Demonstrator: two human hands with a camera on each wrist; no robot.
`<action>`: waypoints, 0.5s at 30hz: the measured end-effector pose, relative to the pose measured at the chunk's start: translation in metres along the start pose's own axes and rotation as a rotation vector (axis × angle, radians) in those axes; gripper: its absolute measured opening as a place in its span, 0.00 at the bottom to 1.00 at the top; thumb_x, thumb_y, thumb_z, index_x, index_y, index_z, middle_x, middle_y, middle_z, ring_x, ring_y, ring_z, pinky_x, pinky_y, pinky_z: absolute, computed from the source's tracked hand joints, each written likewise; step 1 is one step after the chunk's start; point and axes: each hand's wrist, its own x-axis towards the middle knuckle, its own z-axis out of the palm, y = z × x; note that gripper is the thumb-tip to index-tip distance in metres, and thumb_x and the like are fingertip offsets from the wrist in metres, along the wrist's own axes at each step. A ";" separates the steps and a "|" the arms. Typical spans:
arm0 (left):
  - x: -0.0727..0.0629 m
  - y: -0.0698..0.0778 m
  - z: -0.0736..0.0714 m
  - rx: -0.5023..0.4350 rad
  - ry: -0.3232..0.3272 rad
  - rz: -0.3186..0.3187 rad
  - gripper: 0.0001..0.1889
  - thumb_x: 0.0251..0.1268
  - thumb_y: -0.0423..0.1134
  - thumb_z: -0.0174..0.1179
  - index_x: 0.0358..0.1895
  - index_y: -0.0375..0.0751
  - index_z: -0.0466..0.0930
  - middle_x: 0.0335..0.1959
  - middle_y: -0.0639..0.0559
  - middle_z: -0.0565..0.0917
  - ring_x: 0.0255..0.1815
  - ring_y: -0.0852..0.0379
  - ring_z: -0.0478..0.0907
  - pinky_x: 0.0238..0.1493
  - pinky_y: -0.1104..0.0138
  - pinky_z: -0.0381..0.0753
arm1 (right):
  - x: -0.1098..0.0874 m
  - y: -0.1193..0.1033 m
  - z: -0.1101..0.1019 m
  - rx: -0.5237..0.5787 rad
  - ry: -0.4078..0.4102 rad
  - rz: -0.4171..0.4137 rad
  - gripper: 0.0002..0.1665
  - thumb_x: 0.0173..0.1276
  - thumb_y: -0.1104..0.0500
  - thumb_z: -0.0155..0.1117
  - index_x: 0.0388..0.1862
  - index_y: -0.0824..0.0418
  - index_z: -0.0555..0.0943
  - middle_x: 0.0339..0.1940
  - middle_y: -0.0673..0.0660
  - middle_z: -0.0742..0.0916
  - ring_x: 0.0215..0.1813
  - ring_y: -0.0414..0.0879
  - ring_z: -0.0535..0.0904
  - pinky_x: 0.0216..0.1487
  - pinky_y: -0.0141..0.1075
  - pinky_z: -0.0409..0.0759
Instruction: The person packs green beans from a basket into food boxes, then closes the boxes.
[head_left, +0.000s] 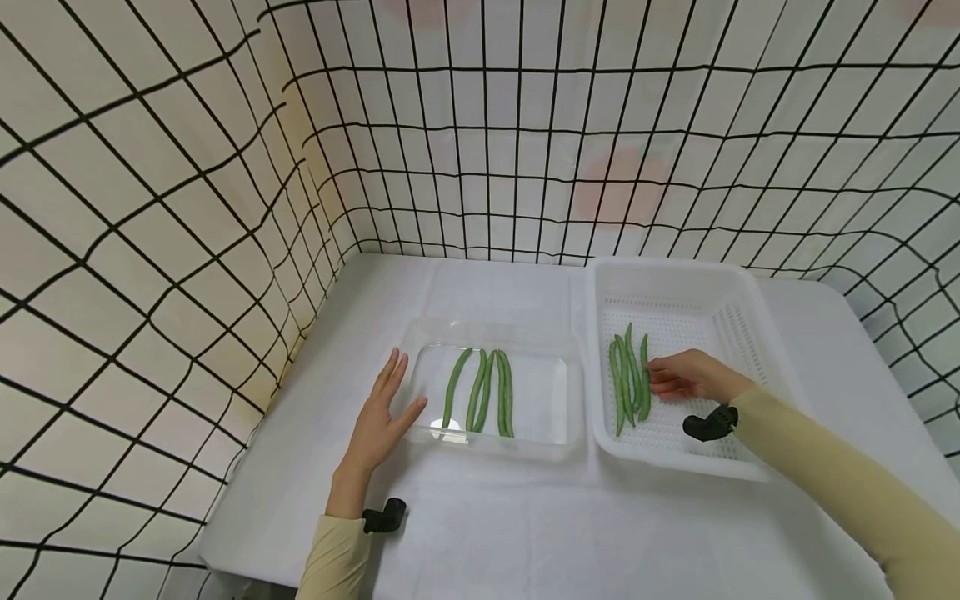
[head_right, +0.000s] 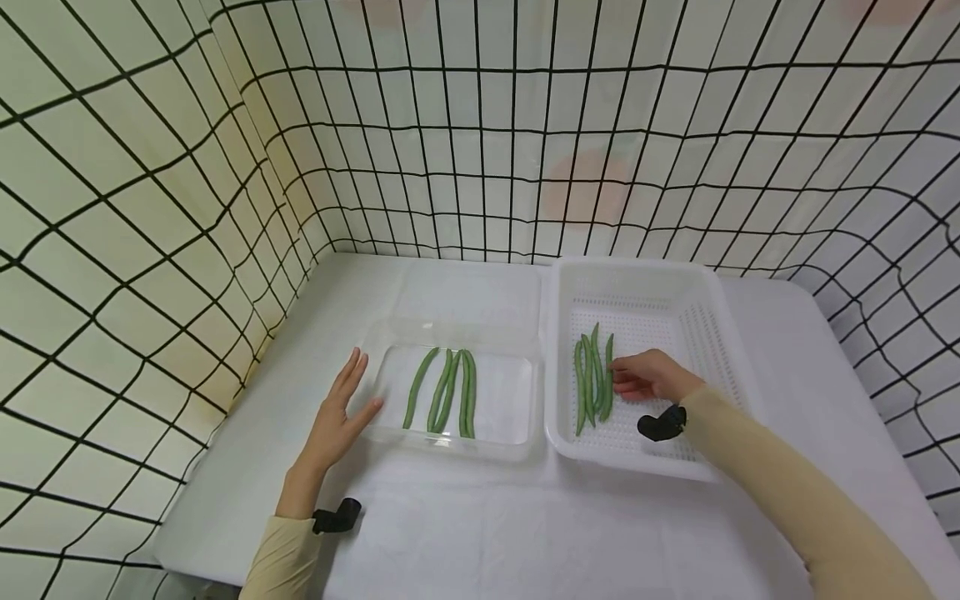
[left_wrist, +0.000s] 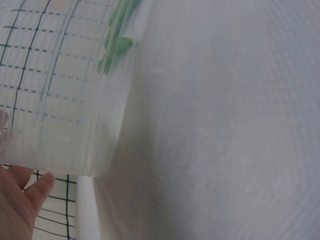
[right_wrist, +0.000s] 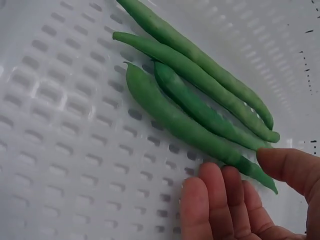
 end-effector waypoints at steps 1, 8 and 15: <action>0.000 0.000 0.000 -0.001 -0.001 0.000 0.40 0.64 0.53 0.60 0.75 0.50 0.52 0.76 0.63 0.46 0.73 0.53 0.50 0.64 0.44 0.57 | 0.001 -0.001 0.002 -0.013 0.015 -0.001 0.13 0.70 0.60 0.58 0.46 0.70 0.76 0.28 0.55 0.84 0.30 0.44 0.83 0.39 0.37 0.82; 0.000 -0.001 -0.001 -0.013 -0.001 0.008 0.40 0.64 0.49 0.62 0.75 0.52 0.52 0.76 0.62 0.46 0.73 0.53 0.49 0.65 0.45 0.56 | 0.005 -0.002 0.014 -0.051 0.080 0.004 0.10 0.65 0.60 0.65 0.35 0.68 0.78 0.21 0.54 0.82 0.23 0.41 0.81 0.33 0.33 0.82; 0.000 0.001 0.000 -0.004 -0.002 0.016 0.39 0.64 0.51 0.60 0.75 0.51 0.52 0.76 0.61 0.46 0.73 0.52 0.50 0.65 0.45 0.57 | 0.003 -0.001 0.013 -0.049 0.058 -0.028 0.10 0.67 0.62 0.62 0.40 0.70 0.78 0.21 0.55 0.82 0.23 0.41 0.81 0.33 0.32 0.82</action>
